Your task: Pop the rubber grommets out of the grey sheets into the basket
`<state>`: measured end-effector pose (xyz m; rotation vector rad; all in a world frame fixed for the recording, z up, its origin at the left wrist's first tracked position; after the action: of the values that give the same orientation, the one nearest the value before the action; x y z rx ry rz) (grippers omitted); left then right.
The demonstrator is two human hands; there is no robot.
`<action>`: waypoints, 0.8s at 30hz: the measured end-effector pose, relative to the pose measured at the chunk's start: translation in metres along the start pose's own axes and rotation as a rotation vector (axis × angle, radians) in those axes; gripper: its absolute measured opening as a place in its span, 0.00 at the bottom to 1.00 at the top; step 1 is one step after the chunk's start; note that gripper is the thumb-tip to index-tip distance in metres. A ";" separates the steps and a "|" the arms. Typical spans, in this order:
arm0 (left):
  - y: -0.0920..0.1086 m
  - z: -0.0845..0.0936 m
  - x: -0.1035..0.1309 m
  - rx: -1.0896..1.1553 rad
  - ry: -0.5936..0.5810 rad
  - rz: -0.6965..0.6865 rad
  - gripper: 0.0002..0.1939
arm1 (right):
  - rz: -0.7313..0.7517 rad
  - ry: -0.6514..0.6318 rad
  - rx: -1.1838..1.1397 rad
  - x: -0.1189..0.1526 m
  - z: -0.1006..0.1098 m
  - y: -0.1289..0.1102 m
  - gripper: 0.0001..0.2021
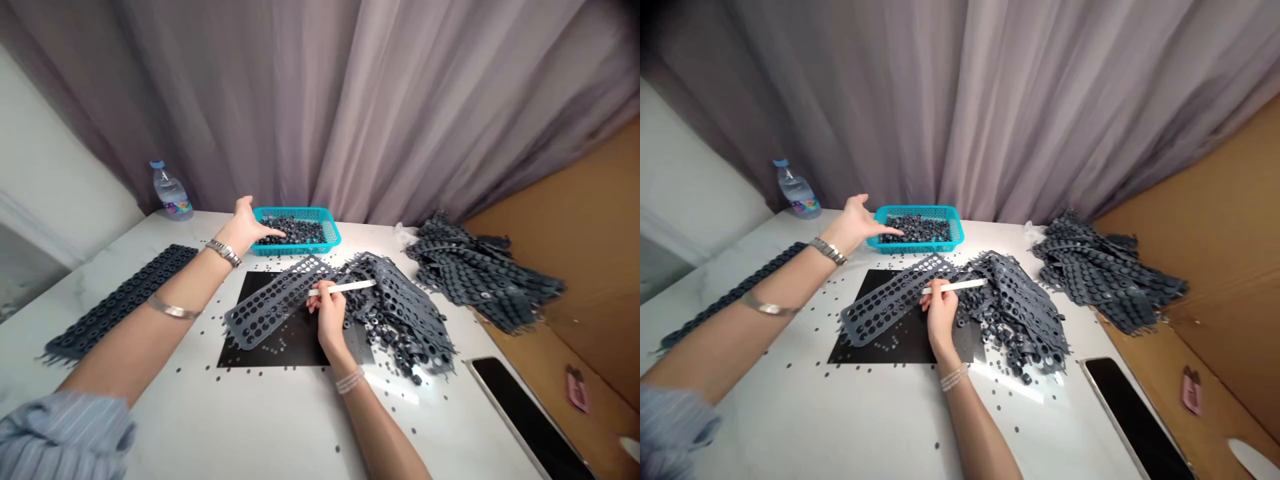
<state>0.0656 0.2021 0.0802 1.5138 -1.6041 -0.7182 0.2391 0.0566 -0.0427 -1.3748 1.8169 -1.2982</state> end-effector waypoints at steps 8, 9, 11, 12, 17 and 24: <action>-0.044 0.057 0.061 -1.144 -0.280 -0.407 0.30 | 0.116 0.132 0.150 -0.005 0.020 -0.027 0.19; -0.054 0.070 0.072 -1.326 -0.327 -0.448 0.27 | 0.128 0.133 0.170 -0.006 0.020 -0.027 0.19; -0.066 0.097 0.088 -1.560 -0.318 -0.502 0.26 | 0.143 0.129 0.249 -0.007 0.019 -0.027 0.18; -0.069 0.107 0.093 -1.637 -0.299 -0.516 0.26 | 0.149 0.128 0.319 -0.007 0.017 -0.027 0.18; -0.079 0.126 0.098 -1.762 -0.276 -0.491 0.15 | 0.243 -0.017 0.902 0.004 -0.017 -0.018 0.13; -0.076 0.068 0.110 -1.619 -0.384 -0.809 0.20 | 0.467 -0.330 1.166 0.034 -0.062 -0.002 0.06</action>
<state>0.0527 0.0764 -0.0002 0.6298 -0.1004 -2.1036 0.1763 0.0491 -0.0109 -0.4302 0.7713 -1.3681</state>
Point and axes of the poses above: each hand's wrist, its own x-axis away from the middle knuckle, its own z-axis out of the back of the hand, y = z × x, the point moved 9 cm from there along -x, towards the middle knuckle, and after that the axes turned 11 degrees about -z, right-handed, at the moved point
